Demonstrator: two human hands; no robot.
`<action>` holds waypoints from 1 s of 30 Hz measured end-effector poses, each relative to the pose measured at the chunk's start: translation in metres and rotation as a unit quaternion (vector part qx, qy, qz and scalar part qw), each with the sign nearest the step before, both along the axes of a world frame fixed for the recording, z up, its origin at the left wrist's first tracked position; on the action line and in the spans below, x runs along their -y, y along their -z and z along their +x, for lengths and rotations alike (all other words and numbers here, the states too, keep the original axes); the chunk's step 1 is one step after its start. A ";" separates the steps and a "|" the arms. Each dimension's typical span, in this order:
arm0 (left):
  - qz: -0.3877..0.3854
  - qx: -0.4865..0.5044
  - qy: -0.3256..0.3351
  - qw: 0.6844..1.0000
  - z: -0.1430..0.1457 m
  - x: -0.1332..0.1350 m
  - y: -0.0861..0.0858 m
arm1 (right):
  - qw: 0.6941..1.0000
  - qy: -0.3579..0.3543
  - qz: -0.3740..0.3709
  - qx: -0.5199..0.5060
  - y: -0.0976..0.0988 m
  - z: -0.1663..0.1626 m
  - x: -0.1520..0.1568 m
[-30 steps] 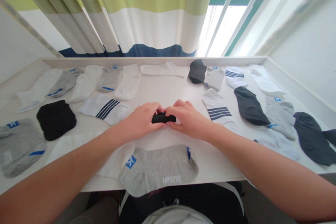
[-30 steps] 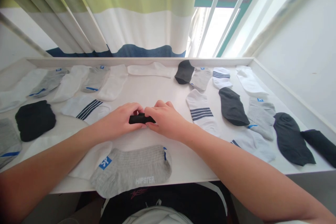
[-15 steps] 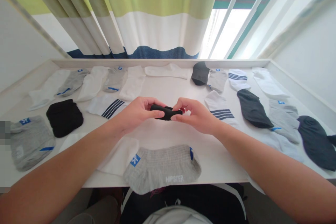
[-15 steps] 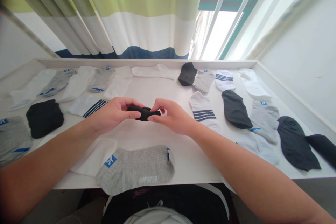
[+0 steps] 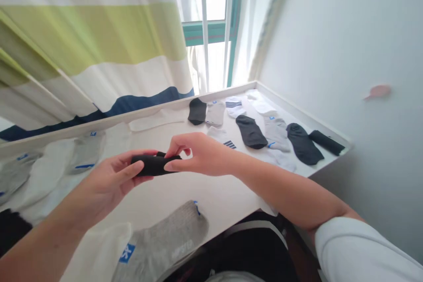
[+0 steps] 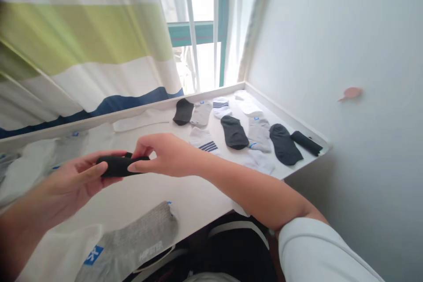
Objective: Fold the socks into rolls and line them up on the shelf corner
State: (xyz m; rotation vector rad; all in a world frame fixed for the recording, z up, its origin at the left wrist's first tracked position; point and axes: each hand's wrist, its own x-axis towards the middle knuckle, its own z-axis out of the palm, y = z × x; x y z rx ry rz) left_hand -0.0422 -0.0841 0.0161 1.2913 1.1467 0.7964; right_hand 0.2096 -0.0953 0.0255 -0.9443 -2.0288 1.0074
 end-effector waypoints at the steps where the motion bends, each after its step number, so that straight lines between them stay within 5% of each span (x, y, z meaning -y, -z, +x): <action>1: 0.005 -0.008 0.006 1.000 0.006 -0.002 -0.009 | 1.000 0.011 0.013 -0.003 -0.009 0.006 0.005; 7: 0.077 0.013 0.009 0.997 0.072 -0.014 -0.060 | 0.988 0.123 0.093 -0.015 -0.050 0.052 0.026; 12: 0.099 0.084 0.053 0.990 0.142 -0.036 -0.074 | 0.973 0.196 0.116 -0.044 -0.055 0.099 0.008; 18: 0.109 0.113 0.038 0.987 0.199 -0.055 -0.066 | 0.957 0.255 0.124 -0.056 -0.050 0.141 -0.009; 25: 0.117 0.034 0.206 0.971 0.286 -0.084 -0.046 | 0.910 0.407 0.075 0.025 -0.034 0.225 0.027; 28: 0.231 -0.047 0.229 0.945 0.342 -0.095 -0.024 | 0.860 0.501 0.037 0.089 -0.016 0.269 0.040; 30: 0.352 -0.104 0.264 0.892 0.378 -0.097 -0.007 | 0.822 0.551 0.016 0.146 -0.003 0.295 0.045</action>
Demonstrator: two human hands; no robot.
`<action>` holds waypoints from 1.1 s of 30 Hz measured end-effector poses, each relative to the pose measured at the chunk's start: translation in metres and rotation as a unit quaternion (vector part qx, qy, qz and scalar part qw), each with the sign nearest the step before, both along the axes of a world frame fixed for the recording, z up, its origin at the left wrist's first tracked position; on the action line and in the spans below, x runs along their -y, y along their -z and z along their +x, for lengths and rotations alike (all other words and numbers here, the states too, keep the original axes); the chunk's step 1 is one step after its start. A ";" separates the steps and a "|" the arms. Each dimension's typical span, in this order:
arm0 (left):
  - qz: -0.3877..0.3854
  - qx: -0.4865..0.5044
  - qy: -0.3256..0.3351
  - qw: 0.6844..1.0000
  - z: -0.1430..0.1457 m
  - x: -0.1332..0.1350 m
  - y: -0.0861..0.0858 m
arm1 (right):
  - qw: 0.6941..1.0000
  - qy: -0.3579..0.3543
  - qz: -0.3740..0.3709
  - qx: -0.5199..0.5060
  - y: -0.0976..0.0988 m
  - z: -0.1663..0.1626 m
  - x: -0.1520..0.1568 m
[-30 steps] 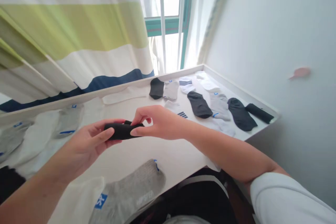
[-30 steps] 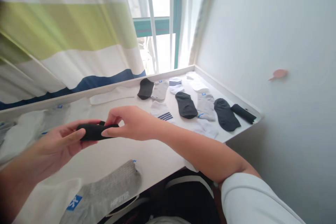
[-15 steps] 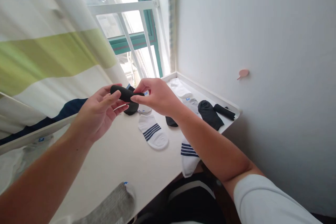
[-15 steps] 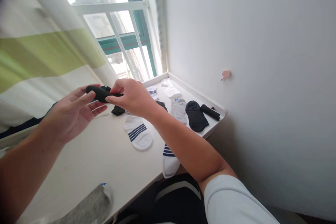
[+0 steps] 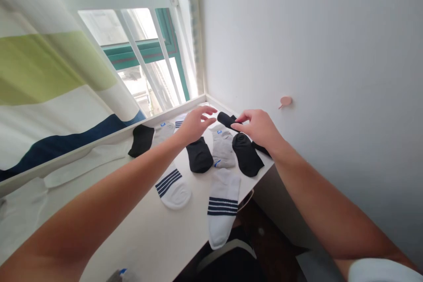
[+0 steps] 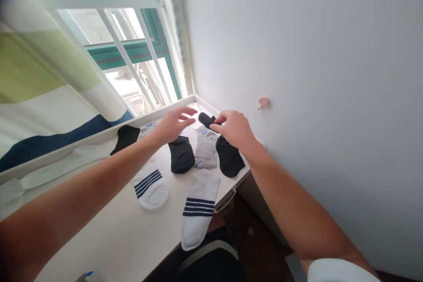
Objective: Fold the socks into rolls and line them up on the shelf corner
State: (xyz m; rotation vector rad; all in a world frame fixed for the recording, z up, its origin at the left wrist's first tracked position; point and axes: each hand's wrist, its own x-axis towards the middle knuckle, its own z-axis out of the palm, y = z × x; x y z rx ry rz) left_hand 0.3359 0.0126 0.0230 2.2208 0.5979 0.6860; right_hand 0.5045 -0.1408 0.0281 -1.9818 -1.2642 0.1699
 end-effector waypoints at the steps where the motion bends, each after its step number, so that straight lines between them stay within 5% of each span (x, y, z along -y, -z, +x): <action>1: 0.049 -0.014 0.027 0.998 0.016 0.001 0.009 | 0.999 0.023 -0.025 0.018 0.006 0.011 0.002; 6: 0.191 -0.141 0.152 0.959 0.065 0.009 0.047 | 0.979 0.091 -0.146 0.112 0.034 0.043 0.002; 12: 0.345 -0.220 0.274 0.871 0.068 0.006 0.072 | 0.963 0.079 -0.185 0.180 0.054 0.048 -0.003; 26: 0.390 -0.318 0.259 0.824 0.035 0.008 0.042 | 0.954 0.062 -0.240 0.171 0.060 0.047 -0.008; 33: 0.395 -0.262 0.184 0.861 0.068 0.008 0.046 | 0.939 0.046 -0.256 0.225 0.061 0.047 -0.005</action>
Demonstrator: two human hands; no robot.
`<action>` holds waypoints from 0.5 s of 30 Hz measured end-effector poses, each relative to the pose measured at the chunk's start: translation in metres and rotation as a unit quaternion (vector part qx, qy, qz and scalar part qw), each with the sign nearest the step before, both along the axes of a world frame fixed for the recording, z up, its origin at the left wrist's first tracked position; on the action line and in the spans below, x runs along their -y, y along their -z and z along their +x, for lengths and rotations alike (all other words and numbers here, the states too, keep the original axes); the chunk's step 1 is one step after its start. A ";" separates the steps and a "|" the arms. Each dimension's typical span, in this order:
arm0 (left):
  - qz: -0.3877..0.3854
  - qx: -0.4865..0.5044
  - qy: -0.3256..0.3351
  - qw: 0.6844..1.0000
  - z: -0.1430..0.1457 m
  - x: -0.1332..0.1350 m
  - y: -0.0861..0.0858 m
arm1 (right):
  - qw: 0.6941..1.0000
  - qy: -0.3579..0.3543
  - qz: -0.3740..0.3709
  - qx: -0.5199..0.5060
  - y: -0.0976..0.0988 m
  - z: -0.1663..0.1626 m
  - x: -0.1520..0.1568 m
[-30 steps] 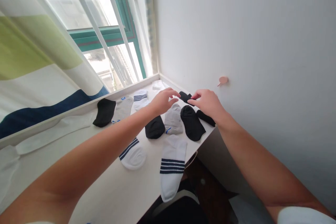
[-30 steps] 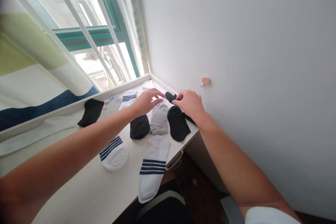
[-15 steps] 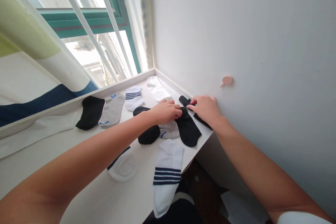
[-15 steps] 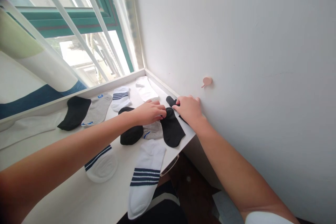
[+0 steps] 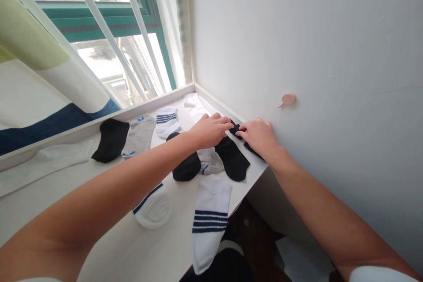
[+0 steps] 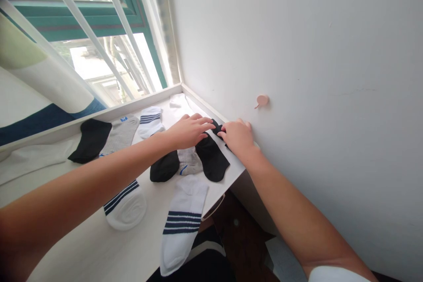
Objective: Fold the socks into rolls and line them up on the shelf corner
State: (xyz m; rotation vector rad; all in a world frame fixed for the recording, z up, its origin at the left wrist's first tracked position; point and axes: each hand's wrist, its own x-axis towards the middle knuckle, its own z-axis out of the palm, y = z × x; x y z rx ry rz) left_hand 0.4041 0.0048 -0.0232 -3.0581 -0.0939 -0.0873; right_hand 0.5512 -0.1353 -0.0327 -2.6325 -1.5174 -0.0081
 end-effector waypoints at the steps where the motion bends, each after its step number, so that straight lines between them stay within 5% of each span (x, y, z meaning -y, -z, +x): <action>1: -0.010 -0.006 -0.003 1.000 0.004 -0.001 0.002 | 1.000 -0.004 -0.005 0.004 0.000 0.000 0.001; 15: -0.065 -0.007 -0.001 0.998 0.012 -0.007 -0.001 | 0.999 -0.021 0.032 0.027 -0.005 0.001 0.014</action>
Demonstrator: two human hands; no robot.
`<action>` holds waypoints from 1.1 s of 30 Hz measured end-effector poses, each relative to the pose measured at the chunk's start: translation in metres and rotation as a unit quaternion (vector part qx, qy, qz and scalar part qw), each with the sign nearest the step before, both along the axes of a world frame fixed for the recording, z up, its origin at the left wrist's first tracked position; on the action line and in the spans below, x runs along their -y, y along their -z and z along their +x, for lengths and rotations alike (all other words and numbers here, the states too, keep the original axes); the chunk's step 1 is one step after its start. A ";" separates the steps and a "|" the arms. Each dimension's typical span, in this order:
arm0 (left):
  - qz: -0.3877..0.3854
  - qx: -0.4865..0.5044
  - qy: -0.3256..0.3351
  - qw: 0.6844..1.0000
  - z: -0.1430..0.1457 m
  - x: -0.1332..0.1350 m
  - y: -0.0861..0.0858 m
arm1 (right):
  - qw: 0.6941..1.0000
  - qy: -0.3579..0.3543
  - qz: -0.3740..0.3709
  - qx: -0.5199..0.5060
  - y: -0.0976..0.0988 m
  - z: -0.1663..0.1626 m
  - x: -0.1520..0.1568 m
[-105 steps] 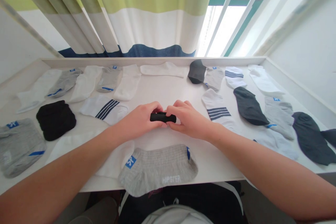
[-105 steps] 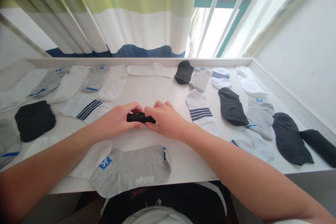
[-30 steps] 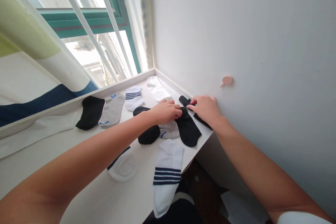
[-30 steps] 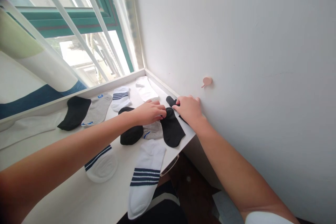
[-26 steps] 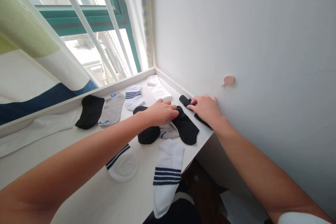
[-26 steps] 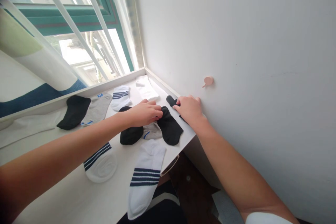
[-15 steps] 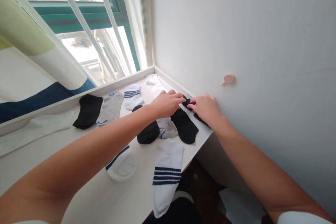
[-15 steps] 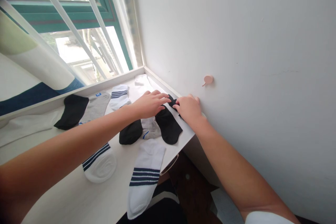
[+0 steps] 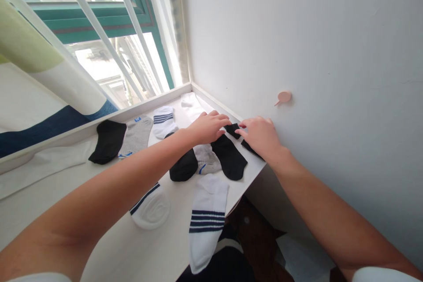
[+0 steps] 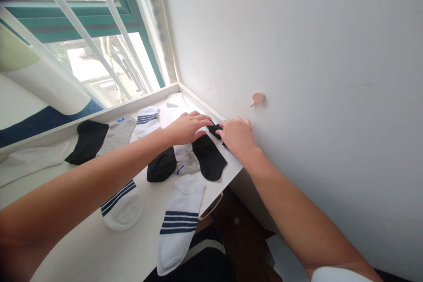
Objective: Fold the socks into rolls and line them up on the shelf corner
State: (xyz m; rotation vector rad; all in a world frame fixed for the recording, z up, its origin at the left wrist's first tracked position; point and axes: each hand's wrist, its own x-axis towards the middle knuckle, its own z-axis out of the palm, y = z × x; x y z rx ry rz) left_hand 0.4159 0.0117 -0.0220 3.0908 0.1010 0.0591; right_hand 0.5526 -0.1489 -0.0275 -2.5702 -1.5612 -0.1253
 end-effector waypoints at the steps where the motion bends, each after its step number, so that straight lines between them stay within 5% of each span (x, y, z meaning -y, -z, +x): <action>1: -0.001 -0.001 0.001 1.000 0.000 0.000 0.000 | 1.000 -0.003 -0.001 -0.002 0.000 -0.001 0.000; 33: 0.019 0.026 0.070 0.997 0.012 -0.004 0.010 | 1.000 -0.029 -0.010 0.001 0.006 0.003 -0.005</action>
